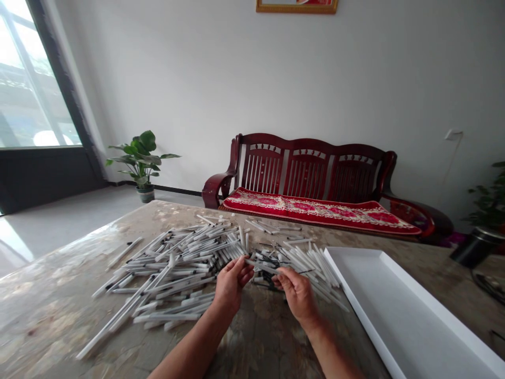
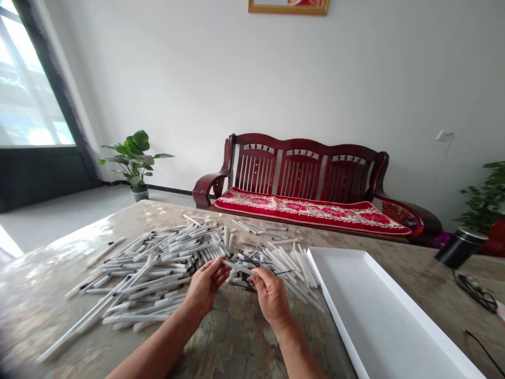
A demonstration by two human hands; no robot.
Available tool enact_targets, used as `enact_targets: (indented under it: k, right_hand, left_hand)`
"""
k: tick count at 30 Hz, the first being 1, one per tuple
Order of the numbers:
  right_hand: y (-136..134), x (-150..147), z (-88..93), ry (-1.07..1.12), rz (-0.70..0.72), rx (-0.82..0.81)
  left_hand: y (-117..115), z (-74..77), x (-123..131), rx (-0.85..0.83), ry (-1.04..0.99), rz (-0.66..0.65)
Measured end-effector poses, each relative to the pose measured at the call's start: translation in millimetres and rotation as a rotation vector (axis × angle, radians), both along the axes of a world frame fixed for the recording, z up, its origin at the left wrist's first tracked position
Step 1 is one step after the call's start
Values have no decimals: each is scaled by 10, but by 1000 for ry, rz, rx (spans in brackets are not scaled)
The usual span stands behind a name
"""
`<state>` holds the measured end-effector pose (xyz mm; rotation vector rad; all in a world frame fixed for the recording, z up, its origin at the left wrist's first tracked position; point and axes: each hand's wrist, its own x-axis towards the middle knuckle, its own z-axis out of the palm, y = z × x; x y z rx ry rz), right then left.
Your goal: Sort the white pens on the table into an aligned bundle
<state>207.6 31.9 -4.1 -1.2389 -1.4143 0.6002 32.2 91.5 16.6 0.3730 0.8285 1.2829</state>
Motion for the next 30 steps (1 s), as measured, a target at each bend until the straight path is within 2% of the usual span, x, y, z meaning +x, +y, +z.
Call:
enact_targets:
  k: [5, 9, 12, 15, 17, 19, 21, 23, 27, 30]
  right_hand:
    - [-3, 37, -12, -27, -19, 40]
    - [1, -17, 56, 231, -99, 29]
    - [0, -96, 101, 362, -118, 23]
    - [6, -179, 91, 322, -43, 0]
    - [21, -205, 51, 302, -16, -31]
    - [36, -190, 5, 276, -57, -50]
    - [39, -146, -18, 160, -127, -47]
    - [23, -101, 1, -85, -173, -16]
    - [-36, -89, 109, -580, -152, 88]
    - [-56, -111, 139, -619, -129, 92]
  left_hand:
    - [18, -10, -21, -60, 4, -57]
    - [10, -7, -23, -94, 47, -199]
    - [-38, -17, 13, -49, 50, -354]
    - [-125, -65, 92, 8, 91, -468]
    - [-181, -111, 151, 57, 169, -495]
    - [-214, -154, 194, 156, 303, -476]
    - [-220, -180, 215, 298, 458, -410]
    - [-208, -187, 217, 428, 549, -329]
    - [-178, -174, 207, 567, 496, -278]
    - [-172, -166, 201, 532, 431, -251]
